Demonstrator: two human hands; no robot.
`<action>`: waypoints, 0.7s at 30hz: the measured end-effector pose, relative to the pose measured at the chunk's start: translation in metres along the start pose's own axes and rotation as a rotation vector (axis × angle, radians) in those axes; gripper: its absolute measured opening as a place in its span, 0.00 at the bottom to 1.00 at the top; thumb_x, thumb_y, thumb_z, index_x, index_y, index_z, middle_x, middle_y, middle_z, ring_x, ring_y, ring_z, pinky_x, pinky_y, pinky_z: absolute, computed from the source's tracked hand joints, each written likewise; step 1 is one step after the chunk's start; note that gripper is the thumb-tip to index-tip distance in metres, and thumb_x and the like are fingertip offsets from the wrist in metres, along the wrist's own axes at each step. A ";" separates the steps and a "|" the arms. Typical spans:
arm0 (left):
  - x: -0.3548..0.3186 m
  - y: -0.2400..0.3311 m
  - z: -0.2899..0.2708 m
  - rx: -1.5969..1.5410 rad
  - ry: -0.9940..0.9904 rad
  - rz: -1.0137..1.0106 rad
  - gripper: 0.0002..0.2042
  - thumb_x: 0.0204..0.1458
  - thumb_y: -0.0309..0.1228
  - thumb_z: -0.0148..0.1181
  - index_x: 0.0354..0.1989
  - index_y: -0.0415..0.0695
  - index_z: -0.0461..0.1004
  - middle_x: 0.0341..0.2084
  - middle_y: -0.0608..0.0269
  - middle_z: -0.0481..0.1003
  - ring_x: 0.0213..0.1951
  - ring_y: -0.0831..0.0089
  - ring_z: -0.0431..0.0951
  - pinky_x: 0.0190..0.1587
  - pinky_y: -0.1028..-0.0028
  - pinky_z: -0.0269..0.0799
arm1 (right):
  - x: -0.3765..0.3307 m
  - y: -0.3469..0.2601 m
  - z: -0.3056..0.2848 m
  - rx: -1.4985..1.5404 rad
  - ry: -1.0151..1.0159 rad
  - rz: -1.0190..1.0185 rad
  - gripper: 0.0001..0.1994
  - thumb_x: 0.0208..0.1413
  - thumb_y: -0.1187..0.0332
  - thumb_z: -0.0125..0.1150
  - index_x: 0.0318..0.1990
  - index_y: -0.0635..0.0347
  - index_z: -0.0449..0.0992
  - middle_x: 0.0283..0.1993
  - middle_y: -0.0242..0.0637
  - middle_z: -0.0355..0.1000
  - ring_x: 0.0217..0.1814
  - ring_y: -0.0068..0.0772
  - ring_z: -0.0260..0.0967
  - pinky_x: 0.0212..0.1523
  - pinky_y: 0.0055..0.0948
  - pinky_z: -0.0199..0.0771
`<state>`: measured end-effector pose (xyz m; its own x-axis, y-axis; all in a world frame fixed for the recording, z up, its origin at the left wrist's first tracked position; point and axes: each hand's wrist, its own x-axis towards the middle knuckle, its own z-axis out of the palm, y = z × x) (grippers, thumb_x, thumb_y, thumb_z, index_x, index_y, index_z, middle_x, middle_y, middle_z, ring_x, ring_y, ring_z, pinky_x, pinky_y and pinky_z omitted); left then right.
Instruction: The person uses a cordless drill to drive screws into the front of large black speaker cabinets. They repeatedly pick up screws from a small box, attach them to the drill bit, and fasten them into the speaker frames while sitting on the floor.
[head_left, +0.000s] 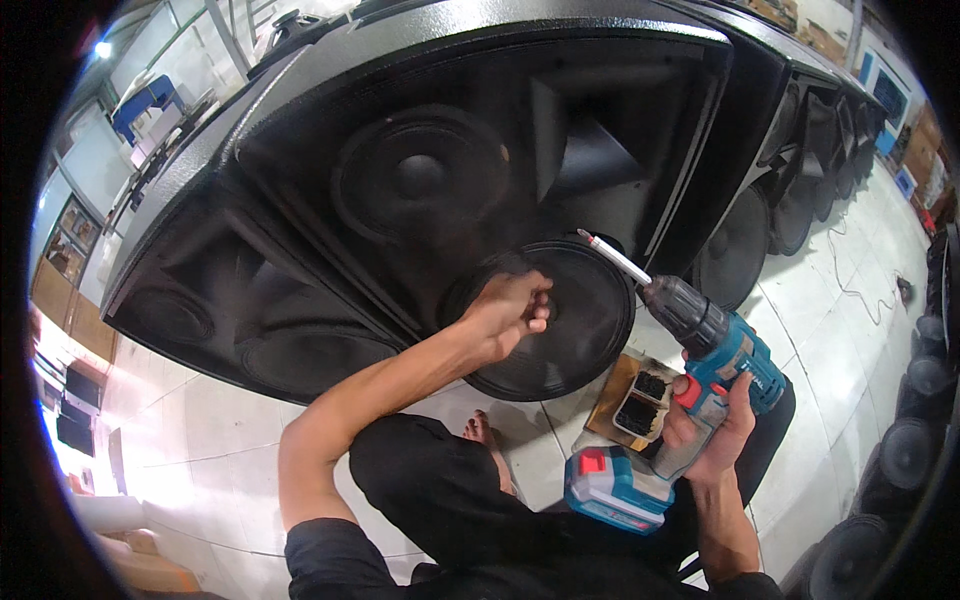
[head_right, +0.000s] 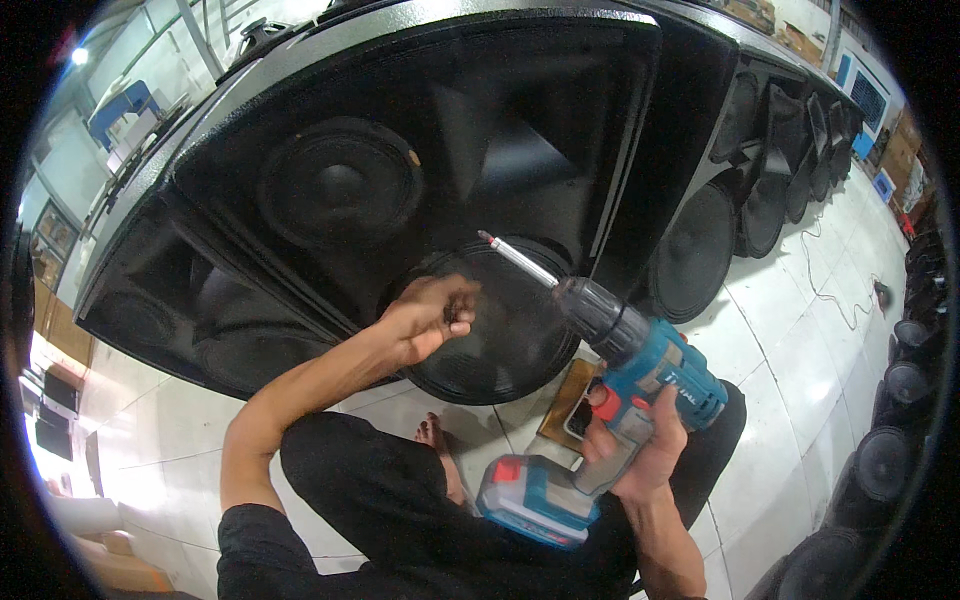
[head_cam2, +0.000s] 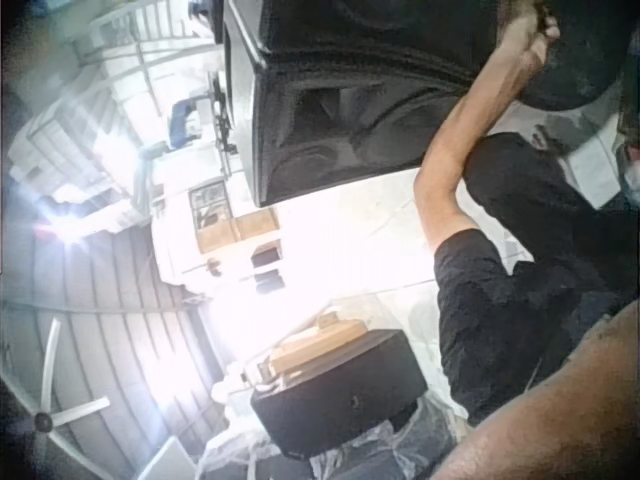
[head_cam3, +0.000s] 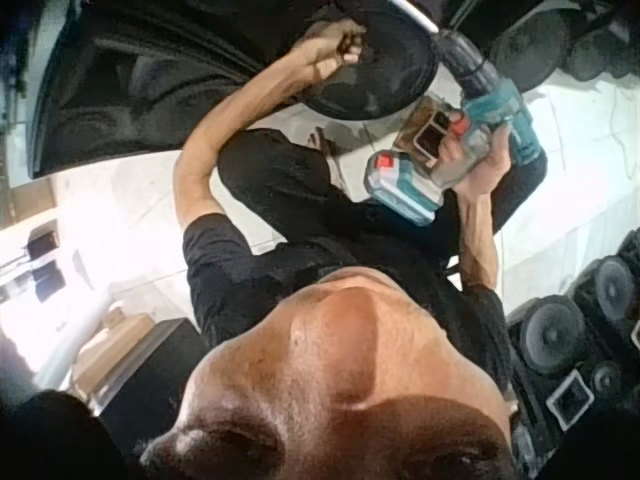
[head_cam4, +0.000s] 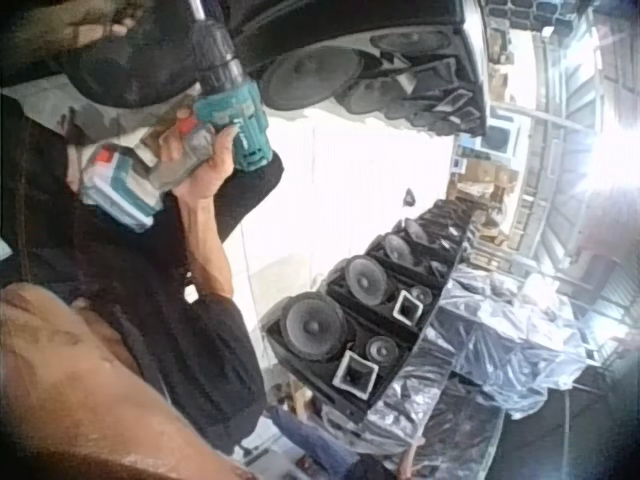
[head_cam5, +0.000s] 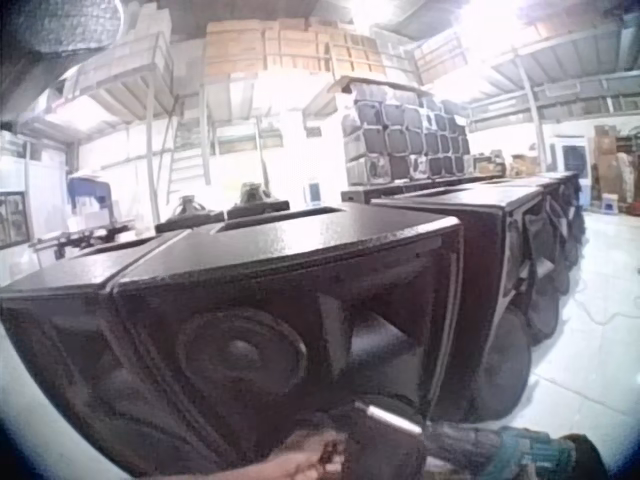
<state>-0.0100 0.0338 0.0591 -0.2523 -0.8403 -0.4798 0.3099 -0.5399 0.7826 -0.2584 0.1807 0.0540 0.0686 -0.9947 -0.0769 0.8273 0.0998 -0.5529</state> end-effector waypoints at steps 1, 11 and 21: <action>0.003 -0.006 -0.002 0.013 -0.020 -0.042 0.04 0.54 0.25 0.54 0.34 0.36 0.71 0.28 0.62 0.66 0.27 0.75 0.65 0.23 0.78 0.59 | -0.001 -0.001 -0.005 -0.095 -0.039 -0.011 0.35 0.59 0.39 0.44 0.56 0.65 0.63 0.38 0.43 0.72 0.17 0.25 0.65 0.19 0.25 0.69; -0.019 0.027 -0.002 0.020 -0.153 0.150 0.10 0.55 0.22 0.54 0.45 0.34 0.71 0.33 0.59 0.72 0.31 0.76 0.70 0.30 0.79 0.67 | -0.034 0.003 -0.010 -1.620 -0.099 -0.426 0.22 0.39 0.58 0.73 0.39 0.60 0.75 0.31 0.31 0.75 0.28 0.27 0.73 0.33 0.25 0.75; -0.040 0.040 0.012 0.087 -0.231 0.283 0.10 0.59 0.28 0.52 0.45 0.36 0.67 0.40 0.51 0.75 0.26 0.83 0.69 0.22 0.85 0.62 | -0.047 0.027 -0.075 -1.759 0.045 -0.382 0.21 0.26 0.51 0.82 0.25 0.49 0.77 0.23 0.24 0.73 0.24 0.21 0.71 0.31 0.22 0.73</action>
<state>0.0018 0.0467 0.1139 -0.3709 -0.9172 -0.1455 0.3205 -0.2735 0.9069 -0.2814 0.2318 -0.0197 -0.0025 -0.9685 0.2490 -0.7095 -0.1737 -0.6830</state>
